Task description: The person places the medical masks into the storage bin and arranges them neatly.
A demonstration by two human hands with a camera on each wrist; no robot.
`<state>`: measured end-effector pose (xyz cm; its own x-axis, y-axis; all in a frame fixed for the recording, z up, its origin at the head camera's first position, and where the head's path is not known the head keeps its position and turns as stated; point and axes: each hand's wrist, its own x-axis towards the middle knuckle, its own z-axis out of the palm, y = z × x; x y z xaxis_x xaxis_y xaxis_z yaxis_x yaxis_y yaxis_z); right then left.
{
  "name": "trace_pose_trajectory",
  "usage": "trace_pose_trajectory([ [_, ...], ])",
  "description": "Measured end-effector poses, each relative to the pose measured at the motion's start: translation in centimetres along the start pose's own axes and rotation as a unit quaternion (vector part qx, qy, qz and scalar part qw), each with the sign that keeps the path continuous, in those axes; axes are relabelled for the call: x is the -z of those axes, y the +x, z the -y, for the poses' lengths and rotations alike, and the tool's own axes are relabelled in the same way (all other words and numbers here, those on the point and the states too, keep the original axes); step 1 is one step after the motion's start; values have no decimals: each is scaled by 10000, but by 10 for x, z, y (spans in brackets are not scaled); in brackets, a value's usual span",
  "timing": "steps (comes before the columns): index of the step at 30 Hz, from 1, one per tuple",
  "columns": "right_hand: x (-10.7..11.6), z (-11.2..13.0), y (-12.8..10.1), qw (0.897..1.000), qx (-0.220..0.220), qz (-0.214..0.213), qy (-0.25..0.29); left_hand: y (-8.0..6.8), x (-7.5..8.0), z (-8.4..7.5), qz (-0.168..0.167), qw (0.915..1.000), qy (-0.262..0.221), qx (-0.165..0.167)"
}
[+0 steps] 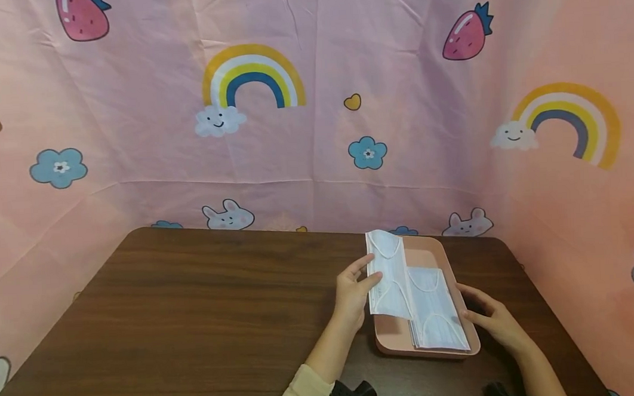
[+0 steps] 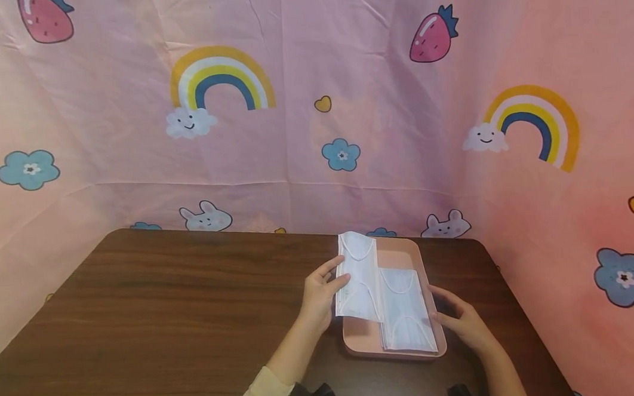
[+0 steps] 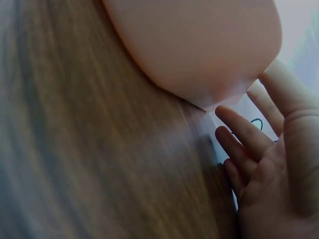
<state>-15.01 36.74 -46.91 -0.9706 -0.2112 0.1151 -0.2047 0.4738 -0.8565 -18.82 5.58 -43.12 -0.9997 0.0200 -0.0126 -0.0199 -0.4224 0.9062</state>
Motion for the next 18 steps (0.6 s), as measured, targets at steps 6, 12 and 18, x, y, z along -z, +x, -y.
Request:
trace_pose_trajectory([
  [6, -1, 2, 1, 9999, -89, -59, 7, -6, -16, 11, 65, 9999, -23, 150],
  [12, -2, 6, 1, 9997, -158, -61, -175, -11, -28, 20, -5, 9990, 452, 58],
  [18, -1, 5, 1, 9995, -215, -81, -231, -13, -42, 22, -34, 9980, 630, 71],
])
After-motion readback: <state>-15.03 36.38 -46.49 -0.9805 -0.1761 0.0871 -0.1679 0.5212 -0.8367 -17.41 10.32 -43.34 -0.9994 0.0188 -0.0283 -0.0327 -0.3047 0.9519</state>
